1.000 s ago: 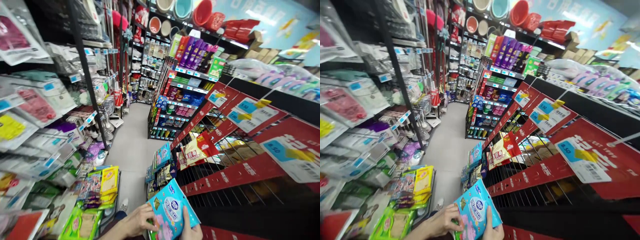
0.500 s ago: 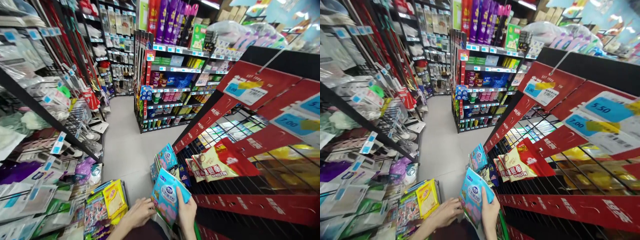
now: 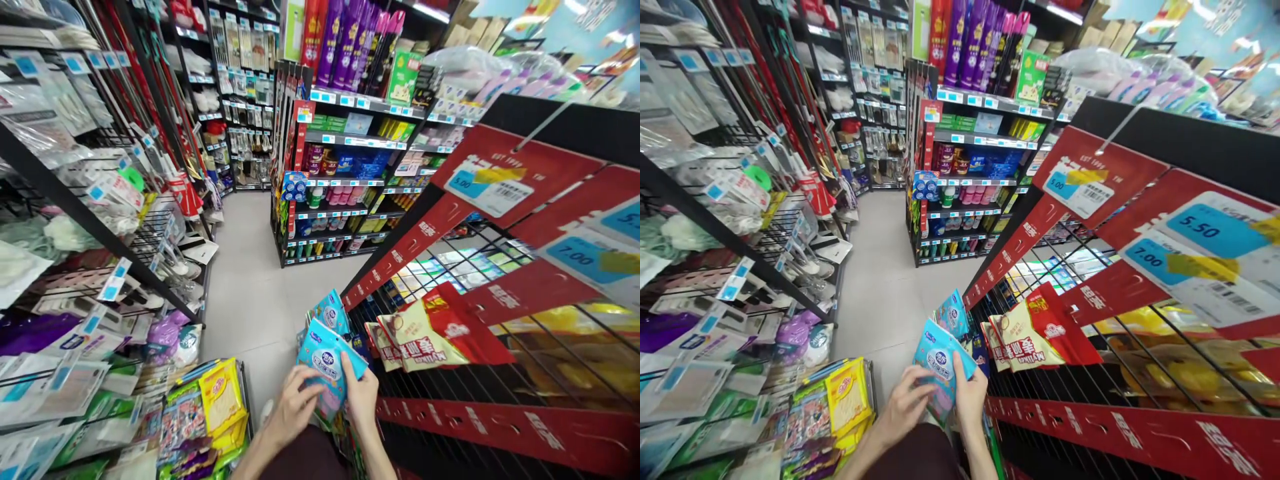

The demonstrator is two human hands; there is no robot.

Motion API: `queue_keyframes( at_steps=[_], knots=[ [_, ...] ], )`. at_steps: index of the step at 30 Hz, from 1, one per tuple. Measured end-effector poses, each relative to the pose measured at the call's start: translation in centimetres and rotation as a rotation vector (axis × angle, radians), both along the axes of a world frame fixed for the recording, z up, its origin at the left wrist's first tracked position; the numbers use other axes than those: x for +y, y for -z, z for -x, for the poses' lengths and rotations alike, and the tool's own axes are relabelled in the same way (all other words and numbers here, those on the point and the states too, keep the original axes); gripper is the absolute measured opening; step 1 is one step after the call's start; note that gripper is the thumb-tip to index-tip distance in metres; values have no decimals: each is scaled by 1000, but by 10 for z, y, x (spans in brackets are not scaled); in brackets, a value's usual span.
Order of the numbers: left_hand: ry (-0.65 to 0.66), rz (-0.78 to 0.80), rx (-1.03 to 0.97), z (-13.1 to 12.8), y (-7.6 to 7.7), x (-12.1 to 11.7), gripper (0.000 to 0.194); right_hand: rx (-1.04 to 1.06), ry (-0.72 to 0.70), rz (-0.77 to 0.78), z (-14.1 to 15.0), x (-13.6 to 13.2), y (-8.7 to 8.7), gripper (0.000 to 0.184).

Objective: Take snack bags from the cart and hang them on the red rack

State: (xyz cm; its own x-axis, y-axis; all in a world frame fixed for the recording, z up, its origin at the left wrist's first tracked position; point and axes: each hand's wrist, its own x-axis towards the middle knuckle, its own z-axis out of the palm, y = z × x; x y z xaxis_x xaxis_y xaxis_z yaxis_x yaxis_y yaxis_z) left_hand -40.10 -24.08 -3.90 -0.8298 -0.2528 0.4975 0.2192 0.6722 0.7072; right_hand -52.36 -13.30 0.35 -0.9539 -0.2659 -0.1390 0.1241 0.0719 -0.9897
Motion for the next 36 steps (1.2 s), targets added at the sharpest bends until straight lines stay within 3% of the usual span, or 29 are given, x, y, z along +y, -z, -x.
queue_keyframes(
  at_steps=[3, 5, 8, 11, 18, 22, 27, 31, 36],
  knots=[
    [-286, -146, 93, 20, -15, -2, 34, -16, -51, 26, -4, 7, -2, 41],
    [-385, -358, 73, 35, -25, -6, 43, -19, -70, 23, -7, 14, 0, 41],
    [-217, -691, -51, 53, -41, -12, 46, 2, -79, 8, -9, 26, 6, 42],
    [-99, -819, -89, 63, -53, -13, 34, 0, -74, 36, -7, 33, 9, 45],
    [-56, -850, -35, 95, -61, -27, 32, 63, -210, 163, 9, 28, -9, 46],
    [-54, -800, -24, 125, -63, -54, 32, -14, -174, 261, 18, 19, -3, 61],
    [-5, -752, -69, 160, -71, -85, 31, -39, -19, 292, 31, 3, 7, 68],
    [56, -656, -74, 186, -78, -102, 28, 6, -25, 306, 44, -14, 7, 77],
    [153, -624, -90, 212, -75, -112, 24, 49, -64, 286, 54, -34, 4, 80]
  ],
)
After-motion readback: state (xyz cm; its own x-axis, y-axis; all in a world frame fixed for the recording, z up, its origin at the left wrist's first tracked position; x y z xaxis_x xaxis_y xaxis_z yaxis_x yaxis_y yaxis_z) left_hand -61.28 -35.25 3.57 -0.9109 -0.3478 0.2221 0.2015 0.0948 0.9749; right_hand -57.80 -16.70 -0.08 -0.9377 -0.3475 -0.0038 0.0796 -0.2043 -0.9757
